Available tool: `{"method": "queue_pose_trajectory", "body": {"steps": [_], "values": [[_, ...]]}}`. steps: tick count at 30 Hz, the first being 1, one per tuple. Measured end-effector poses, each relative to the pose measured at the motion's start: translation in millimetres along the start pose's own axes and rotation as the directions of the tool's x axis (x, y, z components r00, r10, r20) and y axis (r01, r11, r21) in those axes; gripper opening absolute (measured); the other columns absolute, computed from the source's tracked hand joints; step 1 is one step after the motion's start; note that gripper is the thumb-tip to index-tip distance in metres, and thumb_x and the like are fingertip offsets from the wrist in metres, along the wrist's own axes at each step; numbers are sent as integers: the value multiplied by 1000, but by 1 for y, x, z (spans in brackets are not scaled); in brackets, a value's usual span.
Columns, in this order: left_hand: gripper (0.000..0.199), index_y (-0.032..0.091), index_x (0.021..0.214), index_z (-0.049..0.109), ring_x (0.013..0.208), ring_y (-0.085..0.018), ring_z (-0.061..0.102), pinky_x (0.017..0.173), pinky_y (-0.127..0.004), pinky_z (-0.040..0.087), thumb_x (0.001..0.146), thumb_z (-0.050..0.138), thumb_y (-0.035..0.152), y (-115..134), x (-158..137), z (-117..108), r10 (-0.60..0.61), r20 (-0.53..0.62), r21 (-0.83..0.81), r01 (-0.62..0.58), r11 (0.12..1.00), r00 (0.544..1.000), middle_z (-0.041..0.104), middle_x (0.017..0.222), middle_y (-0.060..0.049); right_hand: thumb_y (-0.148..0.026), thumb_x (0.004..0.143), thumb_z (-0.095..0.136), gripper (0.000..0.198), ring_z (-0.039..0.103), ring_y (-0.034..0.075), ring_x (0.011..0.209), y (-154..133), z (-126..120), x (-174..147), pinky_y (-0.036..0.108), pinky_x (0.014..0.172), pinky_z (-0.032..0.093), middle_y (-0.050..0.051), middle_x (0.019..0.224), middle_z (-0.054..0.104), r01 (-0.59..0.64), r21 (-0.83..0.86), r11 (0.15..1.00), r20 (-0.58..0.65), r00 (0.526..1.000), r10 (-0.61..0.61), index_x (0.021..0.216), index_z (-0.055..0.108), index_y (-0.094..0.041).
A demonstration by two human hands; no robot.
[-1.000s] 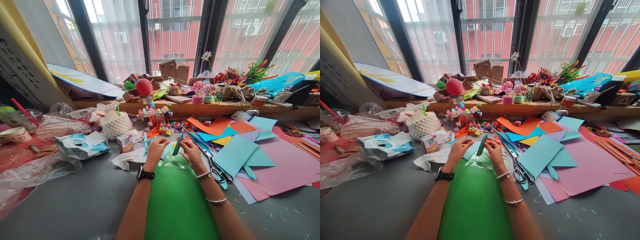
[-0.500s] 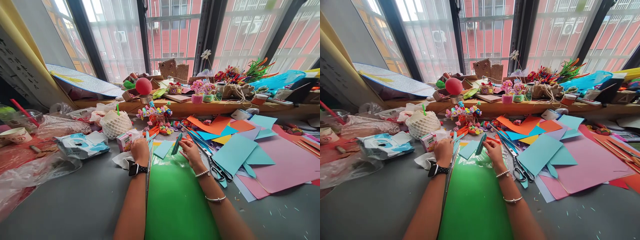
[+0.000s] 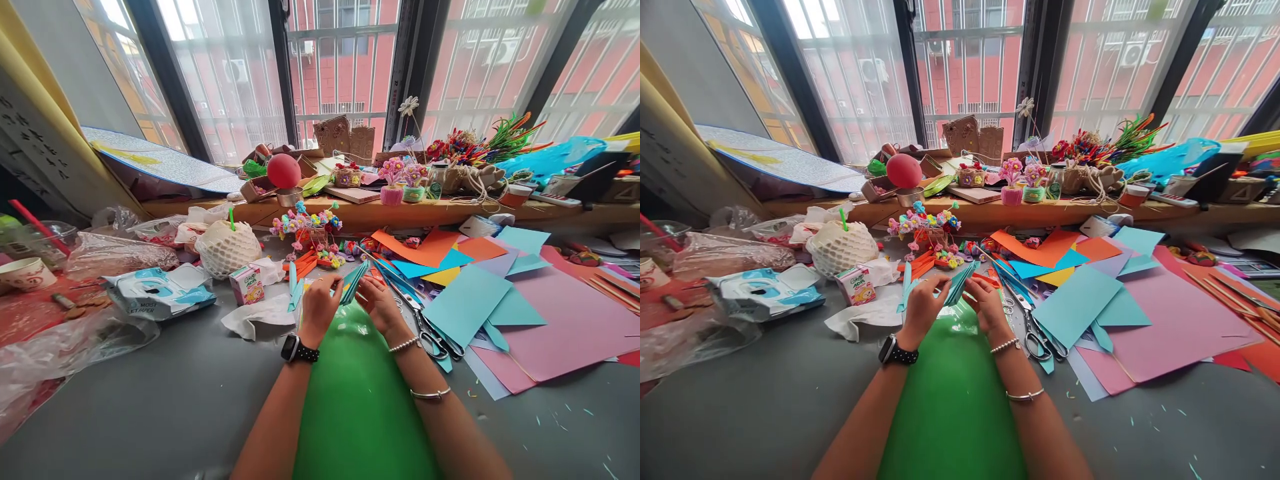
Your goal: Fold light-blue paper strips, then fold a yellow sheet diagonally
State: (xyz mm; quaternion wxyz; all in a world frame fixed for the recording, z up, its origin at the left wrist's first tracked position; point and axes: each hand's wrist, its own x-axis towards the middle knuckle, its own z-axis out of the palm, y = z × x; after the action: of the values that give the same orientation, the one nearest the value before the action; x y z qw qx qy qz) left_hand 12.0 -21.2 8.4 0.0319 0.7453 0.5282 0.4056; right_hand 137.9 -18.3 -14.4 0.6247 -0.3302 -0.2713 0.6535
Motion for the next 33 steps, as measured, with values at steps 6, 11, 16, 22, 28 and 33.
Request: {"method": "queue_pose_trajectory", "body": {"steps": [6,11,16,22,28,33], "values": [[19,16,86,59,71,-15,58,64,-25,43,75,46,27,3,-2,3,50,159,-287,-2,958,986,64,80,-5,-28,56,67,14,56,12,68,-3,0,0,28,69,43,-1,68,61,140,-98,985,-42,989,-145,66,60,-19],[27,14,86,60,76,-16,57,65,-25,44,73,49,35,1,2,5,-70,248,-564,203,801,966,63,87,-7,-30,59,65,16,55,13,65,-3,-1,-1,29,66,43,0,68,61,336,-344,877,23,937,-350,68,61,-18],[29,12,83,61,75,-16,57,64,-26,44,64,60,33,-2,5,5,-159,412,-696,423,580,897,64,83,-7,-31,62,62,16,54,14,65,-6,1,-4,29,64,42,1,69,61,382,-429,818,89,920,-383,70,61,-18],[27,12,81,61,72,-15,57,66,-26,43,59,64,29,2,5,4,-152,457,-742,470,477,876,64,80,-5,-31,63,62,13,53,13,68,-8,1,-3,27,66,40,0,72,61,354,-347,868,22,929,-370,69,61,-19],[28,13,80,58,72,-13,57,67,-26,44,57,67,27,0,4,5,-139,473,-736,477,481,870,62,78,-4,-30,59,65,13,51,11,64,-8,1,-2,25,62,38,-1,68,59,297,-229,927,-38,949,-314,66,62,-19],[37,14,91,54,74,-15,58,69,-29,45,58,66,26,-4,3,9,-43,489,-752,446,485,871,62,78,-5,-32,58,65,15,51,12,64,-9,2,-2,26,62,38,-1,72,60,268,-199,943,-18,961,-277,68,62,-20]]}}
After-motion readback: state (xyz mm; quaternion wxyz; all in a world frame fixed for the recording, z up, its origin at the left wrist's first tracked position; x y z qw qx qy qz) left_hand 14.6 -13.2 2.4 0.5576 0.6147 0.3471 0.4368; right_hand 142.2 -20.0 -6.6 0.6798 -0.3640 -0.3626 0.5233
